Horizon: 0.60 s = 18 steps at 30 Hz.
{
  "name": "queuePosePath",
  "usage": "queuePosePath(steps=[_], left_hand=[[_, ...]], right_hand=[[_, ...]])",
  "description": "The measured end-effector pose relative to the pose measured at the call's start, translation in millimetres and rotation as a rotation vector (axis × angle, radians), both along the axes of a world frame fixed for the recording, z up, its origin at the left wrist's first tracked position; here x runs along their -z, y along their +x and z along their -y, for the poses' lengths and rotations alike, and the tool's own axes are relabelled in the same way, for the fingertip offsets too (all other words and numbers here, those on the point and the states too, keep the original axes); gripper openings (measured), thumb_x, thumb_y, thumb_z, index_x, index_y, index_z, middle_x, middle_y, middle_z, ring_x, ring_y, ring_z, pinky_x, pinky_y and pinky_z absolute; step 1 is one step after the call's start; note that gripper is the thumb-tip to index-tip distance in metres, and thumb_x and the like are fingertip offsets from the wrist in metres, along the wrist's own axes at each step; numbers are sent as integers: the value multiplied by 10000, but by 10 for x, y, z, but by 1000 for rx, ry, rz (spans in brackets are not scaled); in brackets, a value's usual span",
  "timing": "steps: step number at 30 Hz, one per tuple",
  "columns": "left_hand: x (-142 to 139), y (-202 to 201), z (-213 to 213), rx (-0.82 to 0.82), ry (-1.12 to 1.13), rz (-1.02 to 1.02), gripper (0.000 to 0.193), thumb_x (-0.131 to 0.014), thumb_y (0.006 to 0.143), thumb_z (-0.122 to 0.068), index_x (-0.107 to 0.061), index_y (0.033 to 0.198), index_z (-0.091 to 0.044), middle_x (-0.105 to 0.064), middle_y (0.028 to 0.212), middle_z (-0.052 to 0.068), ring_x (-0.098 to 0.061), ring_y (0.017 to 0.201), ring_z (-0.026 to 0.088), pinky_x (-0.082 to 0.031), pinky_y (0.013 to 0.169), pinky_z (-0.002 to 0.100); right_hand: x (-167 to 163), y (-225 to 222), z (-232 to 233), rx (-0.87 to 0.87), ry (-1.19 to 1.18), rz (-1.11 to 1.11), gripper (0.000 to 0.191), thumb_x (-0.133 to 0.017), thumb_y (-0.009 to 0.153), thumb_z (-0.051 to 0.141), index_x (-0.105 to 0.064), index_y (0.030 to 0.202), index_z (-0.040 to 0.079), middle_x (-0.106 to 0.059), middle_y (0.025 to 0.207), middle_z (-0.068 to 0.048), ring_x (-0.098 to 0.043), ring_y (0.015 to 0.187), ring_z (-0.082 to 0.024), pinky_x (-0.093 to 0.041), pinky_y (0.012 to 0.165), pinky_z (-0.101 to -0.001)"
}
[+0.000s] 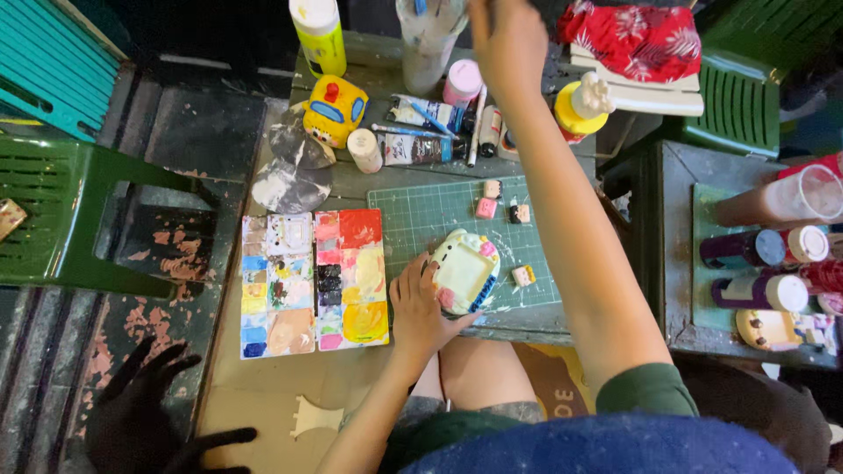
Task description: The person paints a small decorative ceramic frame with a paintbrush, holding the frame steady with one hand while applying paint to its edges and surface, occasionally dipping the brush into a paint palette and reaching for paint containers on the table.
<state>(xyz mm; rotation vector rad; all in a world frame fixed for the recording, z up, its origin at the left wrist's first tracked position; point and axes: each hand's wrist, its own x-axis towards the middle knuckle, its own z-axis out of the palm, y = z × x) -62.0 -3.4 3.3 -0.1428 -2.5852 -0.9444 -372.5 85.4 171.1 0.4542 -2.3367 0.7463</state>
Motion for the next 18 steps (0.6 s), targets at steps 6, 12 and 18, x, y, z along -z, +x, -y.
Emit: queuePosePath(steps=[6, 12, 18], left_hand=[[10, -29, 22, -5, 1, -30, 1123, -909, 596, -596, -344, 1403, -58, -458, 1455, 191, -472, 1303, 412, -350, 1072, 560], [35, -6, 23, -21, -12, -6, 1097, -904, 585, -592, -406, 1373, -14, -477, 1436, 194, -467, 1299, 402, -338, 1063, 553], [73, -3, 45, -7, 8, 34, 1075, -910, 594, -595, -412, 1357, -26, -484, 1434, 193, -470, 1300, 398, -340, 1070, 545]], right_hand=[[55, 62, -40, -46, 0, 13, 185, -726, 1017, 273, -743, 970, 95, -743, 894, -155, -709, 790, -370, -544, 654, -459], [129, 132, -135, -280, -162, 134, 201, -633, 1060, 204, -754, 1097, 47, -781, 945, -124, -738, 778, -318, -561, 657, -396], [194, 101, -222, -240, -338, 91, 157, -615, 1084, 159, -590, 1123, 9, -794, 916, -74, -743, 659, -155, -560, 583, -303]])
